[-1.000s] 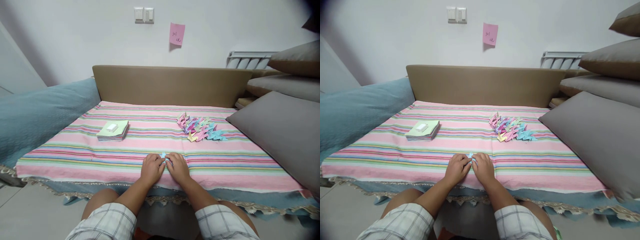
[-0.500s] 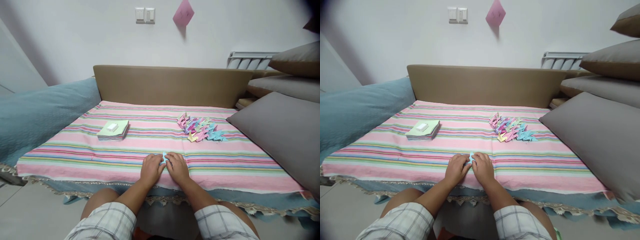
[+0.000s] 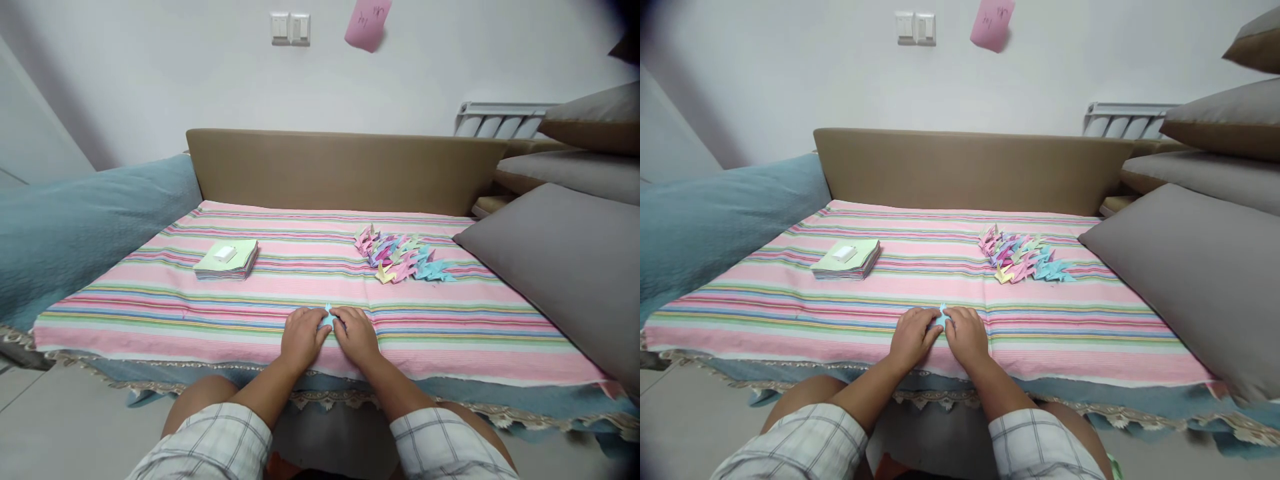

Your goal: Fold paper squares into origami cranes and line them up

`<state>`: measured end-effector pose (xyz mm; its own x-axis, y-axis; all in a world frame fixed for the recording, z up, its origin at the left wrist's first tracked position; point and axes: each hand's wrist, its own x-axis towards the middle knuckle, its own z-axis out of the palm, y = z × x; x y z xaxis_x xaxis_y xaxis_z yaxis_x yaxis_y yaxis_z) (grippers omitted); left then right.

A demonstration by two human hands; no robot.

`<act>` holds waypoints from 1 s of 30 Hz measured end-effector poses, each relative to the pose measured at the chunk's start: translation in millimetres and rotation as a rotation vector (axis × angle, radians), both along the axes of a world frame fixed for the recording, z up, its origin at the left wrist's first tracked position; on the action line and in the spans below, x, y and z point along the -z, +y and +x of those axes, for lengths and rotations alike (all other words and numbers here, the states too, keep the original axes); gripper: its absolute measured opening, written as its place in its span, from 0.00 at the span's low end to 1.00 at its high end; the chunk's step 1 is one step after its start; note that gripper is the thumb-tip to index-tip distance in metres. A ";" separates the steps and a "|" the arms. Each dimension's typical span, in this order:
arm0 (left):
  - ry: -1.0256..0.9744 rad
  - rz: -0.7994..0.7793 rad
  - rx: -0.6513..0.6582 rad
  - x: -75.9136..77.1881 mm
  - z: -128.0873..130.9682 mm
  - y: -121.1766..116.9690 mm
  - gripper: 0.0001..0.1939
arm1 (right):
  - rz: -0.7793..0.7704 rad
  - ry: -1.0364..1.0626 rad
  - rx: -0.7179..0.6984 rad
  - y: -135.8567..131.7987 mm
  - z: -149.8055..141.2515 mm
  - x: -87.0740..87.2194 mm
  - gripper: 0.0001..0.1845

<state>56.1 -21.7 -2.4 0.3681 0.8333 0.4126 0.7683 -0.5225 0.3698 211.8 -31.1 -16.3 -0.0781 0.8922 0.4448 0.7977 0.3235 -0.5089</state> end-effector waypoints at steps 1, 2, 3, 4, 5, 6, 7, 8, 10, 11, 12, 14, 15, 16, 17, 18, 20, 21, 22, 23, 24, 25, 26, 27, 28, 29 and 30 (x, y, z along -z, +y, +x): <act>0.000 0.001 -0.001 -0.2 0.0 0.1 0.12 | 0.001 -0.006 0.001 -0.4 -0.4 -0.2 0.15; 0.002 0.003 0.002 -0.3 0.1 0.4 0.11 | 0.003 -0.012 0.005 -0.7 -0.9 -0.3 0.15; 0.004 0.006 0.008 0.0 0.1 0.8 0.10 | 0.006 -0.018 0.012 -1.0 -1.5 -0.3 0.15; 0.008 0.011 0.017 0.4 0.0 1.3 0.09 | 0.011 -0.024 0.021 -1.3 -2.0 -0.1 0.15; 0.012 0.019 0.025 1.0 0.0 1.8 0.09 | 0.018 -0.030 0.031 -1.3 -2.5 0.2 0.14; 0.016 0.028 0.032 1.8 -0.1 2.3 0.09 | 0.027 -0.036 0.038 -1.3 -2.8 0.6 0.14; 0.020 0.040 0.036 2.6 -0.1 2.9 0.08 | 0.037 -0.043 0.043 -1.2 -3.1 1.0 0.14; 0.025 0.053 0.039 3.3 -0.3 3.4 0.09 | 0.046 -0.051 0.047 -1.1 -3.2 1.4 0.13; 0.041 0.082 0.046 4.6 -0.5 4.2 0.09 | 0.057 -0.068 0.052 -1.3 -3.4 1.8 0.13; 0.052 0.095 0.053 5.1 -0.7 4.5 0.10 | 0.055 -0.078 0.057 -1.7 -3.6 1.8 0.13; 0.065 0.107 0.060 5.4 -0.8 4.8 0.10 | 0.046 -0.089 0.066 -2.3 -3.8 1.5 0.13; 0.087 0.123 0.069 6.0 -1.0 5.1 0.10 | 0.011 -0.112 0.096 -3.9 -4.5 0.3 0.13; 0.096 0.127 0.071 6.3 -1.1 5.2 0.10 | -0.011 -0.124 0.114 -4.7 -5.0 -0.5 0.14; 0.101 0.131 0.071 6.7 -1.2 5.2 0.10 | -0.031 -0.137 0.129 -5.4 -5.6 -1.4 0.15; 0.103 0.132 0.067 7.1 -1.2 5.1 0.10 | -0.049 -0.151 0.140 -5.7 -6.2 -2.2 0.16; 0.105 0.132 0.062 7.6 -1.2 4.9 0.10 | -0.066 -0.164 0.145 -5.7 -6.8 -2.8 0.18; 0.105 0.130 0.048 8.4 -1.0 4.3 0.10 | -0.095 -0.188 0.143 -4.6 -7.9 -3.3 0.20; 0.103 0.127 0.042 8.6 -0.9 4.0 0.10 | -0.106 -0.195 0.142 -3.7 -8.2 -2.9 0.21; 0.102 0.121 0.037 8.5 -0.7 3.8 0.10 | -0.114 -0.197 0.143 -2.5 -8.1 -2.1 0.21; 0.098 0.110 0.032 8.2 -0.5 3.7 0.10 | -0.118 -0.192 0.145 -1.2 -7.6 -0.9 0.21; 0.094 0.095 0.027 7.5 -0.3 3.8 0.10 | -0.116 -0.180 0.144 0.0 -6.5 0.8 0.21; 0.088 0.073 0.022 6.6 -0.2 4.3 0.10 | -0.109 -0.157 0.142 1.1 -4.8 2.8 0.21; 0.082 0.046 0.017 5.4 -0.1 5.0 0.10 | -0.093 -0.123 0.134 2.0 -2.6 5.1 0.21; 0.077 0.016 0.014 4.0 0.0 5.9 0.10 | -0.070 -0.076 0.116 2.8 -0.1 7.4 0.20; 0.072 -0.017 0.011 2.4 0.1 7.0 0.10 | -0.044 -0.025 0.091 3.3 2.6 9.6 0.19; 0.069 -0.051 0.008 0.6 0.3 8.2 0.10 | -0.019 0.019 0.065 3.7 5.1 11.5 0.18; 0.069 -0.083 0.001 -1.5 0.6 9.4 0.09 | 0.001 0.050 0.048 4.0 7.1 13.0 0.17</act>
<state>56.7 -12.3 -0.9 0.3945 0.8630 0.3157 0.7929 -0.4933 0.3578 219.0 -27.0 -29.2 -0.0127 0.8941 0.4478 0.7859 0.2858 -0.5483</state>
